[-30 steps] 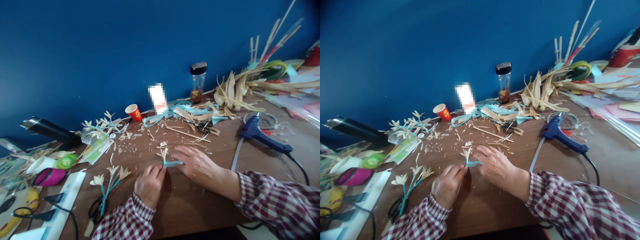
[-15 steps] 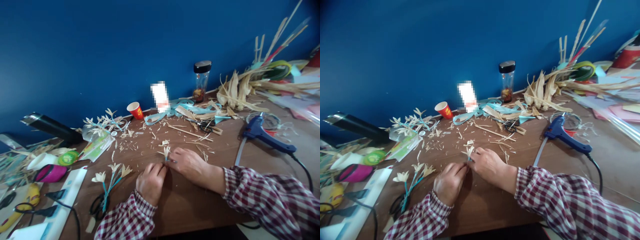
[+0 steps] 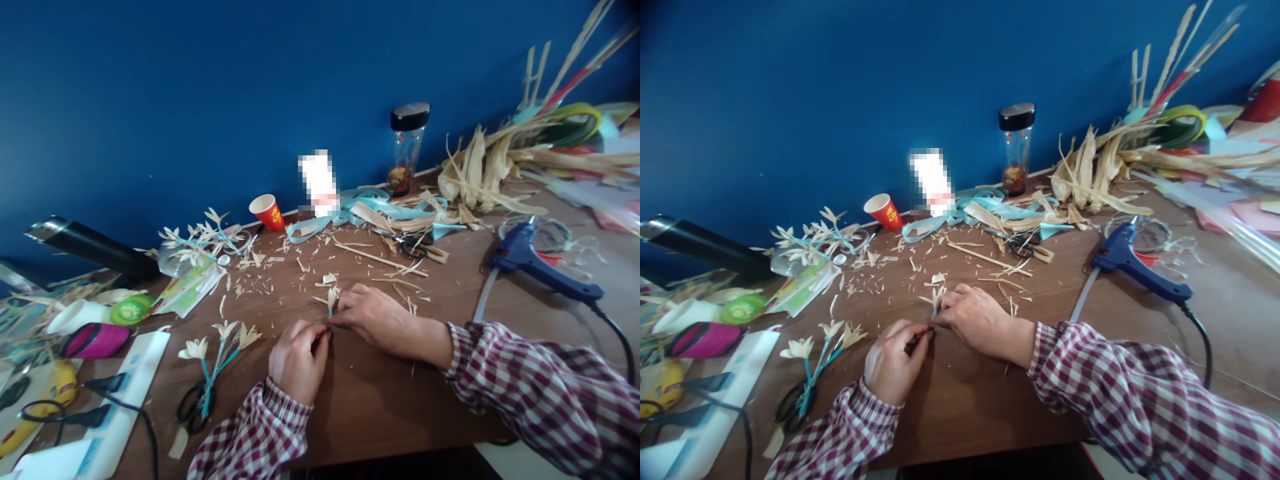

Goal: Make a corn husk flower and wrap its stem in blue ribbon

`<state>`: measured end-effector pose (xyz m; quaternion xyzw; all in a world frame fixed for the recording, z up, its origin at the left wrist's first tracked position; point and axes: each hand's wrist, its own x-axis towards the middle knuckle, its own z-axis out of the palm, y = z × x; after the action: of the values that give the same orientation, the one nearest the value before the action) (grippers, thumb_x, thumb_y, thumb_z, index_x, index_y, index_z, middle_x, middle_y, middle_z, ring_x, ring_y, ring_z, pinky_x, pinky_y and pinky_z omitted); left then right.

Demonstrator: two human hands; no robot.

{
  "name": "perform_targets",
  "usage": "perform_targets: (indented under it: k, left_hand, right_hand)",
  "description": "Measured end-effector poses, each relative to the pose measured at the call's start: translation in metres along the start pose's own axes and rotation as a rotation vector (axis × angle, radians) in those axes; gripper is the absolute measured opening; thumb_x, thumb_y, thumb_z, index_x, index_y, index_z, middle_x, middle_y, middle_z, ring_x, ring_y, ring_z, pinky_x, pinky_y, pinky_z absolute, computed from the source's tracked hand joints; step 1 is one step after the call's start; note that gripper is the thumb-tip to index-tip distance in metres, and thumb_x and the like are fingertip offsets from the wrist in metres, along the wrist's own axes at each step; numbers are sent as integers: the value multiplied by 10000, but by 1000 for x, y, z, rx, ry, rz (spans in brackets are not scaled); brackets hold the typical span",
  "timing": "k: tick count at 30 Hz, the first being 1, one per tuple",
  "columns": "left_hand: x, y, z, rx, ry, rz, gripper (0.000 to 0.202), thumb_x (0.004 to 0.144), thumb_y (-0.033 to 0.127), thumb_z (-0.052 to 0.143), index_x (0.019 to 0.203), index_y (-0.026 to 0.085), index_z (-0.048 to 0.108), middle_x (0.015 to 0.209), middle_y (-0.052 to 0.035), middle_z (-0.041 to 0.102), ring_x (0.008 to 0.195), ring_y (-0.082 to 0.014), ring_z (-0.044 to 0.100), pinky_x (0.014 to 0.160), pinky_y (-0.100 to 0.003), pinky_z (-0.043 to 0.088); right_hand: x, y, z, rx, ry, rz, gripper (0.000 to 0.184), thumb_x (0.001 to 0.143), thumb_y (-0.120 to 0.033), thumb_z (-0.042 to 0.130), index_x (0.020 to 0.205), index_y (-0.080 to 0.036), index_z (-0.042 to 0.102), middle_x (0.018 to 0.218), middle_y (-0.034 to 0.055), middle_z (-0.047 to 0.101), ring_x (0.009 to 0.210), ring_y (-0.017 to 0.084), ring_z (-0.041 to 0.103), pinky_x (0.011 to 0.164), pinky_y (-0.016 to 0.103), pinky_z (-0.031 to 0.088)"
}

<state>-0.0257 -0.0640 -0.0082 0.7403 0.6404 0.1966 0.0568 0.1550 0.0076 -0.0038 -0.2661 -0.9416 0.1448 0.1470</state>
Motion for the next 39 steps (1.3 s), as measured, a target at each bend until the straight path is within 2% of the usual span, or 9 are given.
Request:
perform_targets:
  k: [7, 12, 17, 22, 26, 30, 33, 36, 39]
  left_hand:
    - [-5, -2, 2, 4, 10, 99, 174, 839, 199, 515, 908, 220, 673, 798, -32, 641, 761, -166, 580, 679, -271, 457]
    - [-10, -1, 1, 126, 56, 185, 182, 864, 228, 503, 911, 229, 679, 749, -21, 627, 729, -159, 557, 635, -258, 436]
    - [-9, 3, -4, 285, 22, 272, 164, 857, 206, 515, 900, 237, 670, 764, -14, 639, 731, -167, 543, 598, -264, 421]
    - [-6, 4, -7, 297, -40, 248, 149, 855, 225, 520, 860, 248, 667, 791, -14, 629, 741, -168, 532, 583, -269, 414]
    - [-7, 7, -10, 306, -83, 223, 167, 863, 260, 502, 913, 261, 662, 833, -18, 627, 771, -186, 526, 586, -290, 415]
    - [-10, 7, -11, 310, -88, 225, 207, 862, 293, 497, 1007, 260, 640, 884, -30, 621, 824, -204, 527, 622, -310, 422]
    - [-13, 6, -9, 320, -43, 228, 235, 859, 287, 500, 1059, 265, 622, 894, -33, 616, 828, -203, 533, 642, -313, 424]
    - [-14, 3, -5, 322, -1, 245, 238, 842, 258, 527, 1059, 274, 624, 878, -29, 611, 802, -194, 541, 645, -307, 426]
    - [-15, -1, -2, 334, 70, 284, 220, 841, 230, 530, 1030, 260, 638, 845, -30, 610, 781, -187, 549, 663, -306, 432]
  right_hand:
    - [1, 1, 3, -17, -3, 0, 216, 891, -178, 483, 1001, -250, 654, 940, 45, 617, 868, 166, 530, 797, 307, 427]
    - [1, 2, 5, -42, -6, 4, 207, 875, -171, 509, 997, -256, 654, 940, 36, 613, 876, 166, 527, 804, 302, 431]
    - [1, 1, 2, -47, -23, 5, 212, 875, -173, 516, 1015, -254, 654, 926, 45, 613, 876, 170, 538, 801, 307, 433]
    - [1, 0, 1, -29, -21, -7, 230, 881, -159, 502, 1041, -240, 645, 929, 48, 621, 887, 167, 549, 813, 309, 433]
    - [1, -1, -1, -15, -17, -14, 215, 881, -151, 500, 1032, -219, 637, 918, 46, 628, 877, 173, 557, 809, 319, 436]
    - [0, -8, -17, -2, 4, -41, 219, 879, -112, 478, 1032, -178, 621, 913, 55, 633, 862, 167, 559, 802, 313, 432]
    - [-7, -15, -37, 7, 44, 11, 255, 887, -96, 441, 1058, -180, 610, 901, 57, 630, 854, 167, 562, 790, 314, 440]
    - [-28, -19, -57, 34, 105, 93, 290, 889, -124, 437, 1122, -201, 591, 937, 61, 629, 879, 169, 576, 793, 315, 459]
    - [-61, -16, -71, 37, 177, 186, 304, 891, -167, 443, 1157, -217, 582, 1009, 67, 634, 926, 171, 588, 807, 306, 481]
